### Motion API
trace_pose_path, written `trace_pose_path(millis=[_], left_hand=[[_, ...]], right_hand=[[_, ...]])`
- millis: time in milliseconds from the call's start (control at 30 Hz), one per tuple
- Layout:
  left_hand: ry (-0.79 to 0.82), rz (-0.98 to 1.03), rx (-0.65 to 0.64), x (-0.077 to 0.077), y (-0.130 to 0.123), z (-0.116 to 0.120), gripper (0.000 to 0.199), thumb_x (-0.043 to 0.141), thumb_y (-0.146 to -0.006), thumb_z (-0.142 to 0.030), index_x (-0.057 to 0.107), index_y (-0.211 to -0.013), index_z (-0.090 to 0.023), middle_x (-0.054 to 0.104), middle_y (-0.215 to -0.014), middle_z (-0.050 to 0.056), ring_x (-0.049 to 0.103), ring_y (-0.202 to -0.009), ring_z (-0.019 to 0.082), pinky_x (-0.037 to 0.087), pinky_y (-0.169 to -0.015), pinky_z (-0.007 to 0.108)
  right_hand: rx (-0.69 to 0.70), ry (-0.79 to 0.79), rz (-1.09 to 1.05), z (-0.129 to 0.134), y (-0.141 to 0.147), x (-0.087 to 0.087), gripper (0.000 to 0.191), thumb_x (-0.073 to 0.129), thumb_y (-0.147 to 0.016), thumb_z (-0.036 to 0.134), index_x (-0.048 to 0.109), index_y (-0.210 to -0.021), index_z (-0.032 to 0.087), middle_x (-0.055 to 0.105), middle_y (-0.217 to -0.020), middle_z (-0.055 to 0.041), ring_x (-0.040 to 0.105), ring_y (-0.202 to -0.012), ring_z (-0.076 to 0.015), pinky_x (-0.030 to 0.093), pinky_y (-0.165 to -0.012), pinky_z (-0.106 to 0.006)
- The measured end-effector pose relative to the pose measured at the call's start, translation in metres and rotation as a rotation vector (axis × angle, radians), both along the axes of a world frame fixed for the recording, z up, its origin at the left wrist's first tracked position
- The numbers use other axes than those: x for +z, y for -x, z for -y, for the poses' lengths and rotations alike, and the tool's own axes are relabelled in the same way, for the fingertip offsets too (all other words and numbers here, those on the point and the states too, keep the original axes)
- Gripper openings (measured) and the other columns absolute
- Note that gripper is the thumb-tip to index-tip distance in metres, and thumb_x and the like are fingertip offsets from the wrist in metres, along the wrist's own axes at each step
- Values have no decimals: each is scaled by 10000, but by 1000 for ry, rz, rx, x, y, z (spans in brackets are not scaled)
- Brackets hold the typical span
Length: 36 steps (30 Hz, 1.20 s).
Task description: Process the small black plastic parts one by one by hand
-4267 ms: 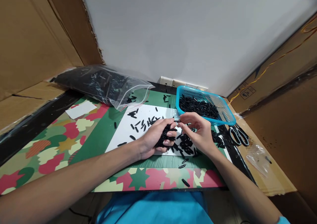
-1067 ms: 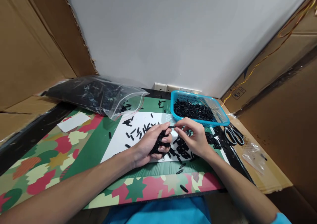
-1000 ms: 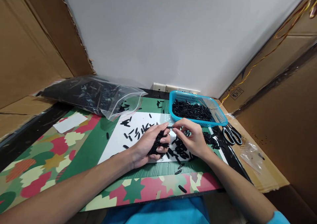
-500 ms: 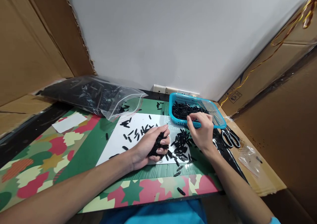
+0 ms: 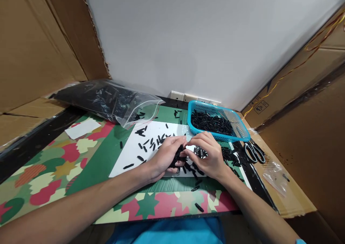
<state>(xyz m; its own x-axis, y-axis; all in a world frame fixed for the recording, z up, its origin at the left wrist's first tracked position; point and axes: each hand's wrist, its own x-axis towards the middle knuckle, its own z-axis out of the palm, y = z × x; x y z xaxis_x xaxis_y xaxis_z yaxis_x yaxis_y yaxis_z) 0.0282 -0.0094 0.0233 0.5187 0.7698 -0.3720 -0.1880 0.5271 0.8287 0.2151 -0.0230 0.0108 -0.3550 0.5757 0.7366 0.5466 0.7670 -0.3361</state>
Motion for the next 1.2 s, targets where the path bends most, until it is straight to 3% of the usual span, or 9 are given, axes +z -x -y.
trace_pose_path(millis=[267,467,733,1200], left_hand=[[-34,-63,40,-6,-1,-1,424,708,-922,-589,474,-870,-239,430,-675,-83,383,-426,45,187,-353,99],[-10,-68,9,-5,-1,0,424,721,-897,-584,481,-871,-236,457,-686,-79,376,-421,41,172,-347,103],[48,-25,-7,7,2,-3,408,732,-881,-545,469,-849,-234,442,-666,-87,364,-411,45,172,-330,114],[81,33,-24,3,4,-7,414,749,-889,-527,464,-846,-230,423,-680,-91,374,-408,41,184,-322,103]], right_hand=[[-7,-87,110,2,4,-10,202,656,-1010,132,690,-1184,229,794,-1003,-97,698,-886,-263,564,-758,-419],[-15,-97,85,4,4,-13,232,604,-1019,93,705,-1175,233,785,-958,-83,697,-815,-230,572,-709,-387],[-78,-5,-104,3,0,-7,141,625,-1022,125,702,-1031,243,749,-886,-55,700,-787,-206,564,-698,-339],[-72,146,-31,-1,-6,-12,103,586,-1055,190,678,-1060,236,719,-932,-63,684,-852,-215,531,-757,-339]])
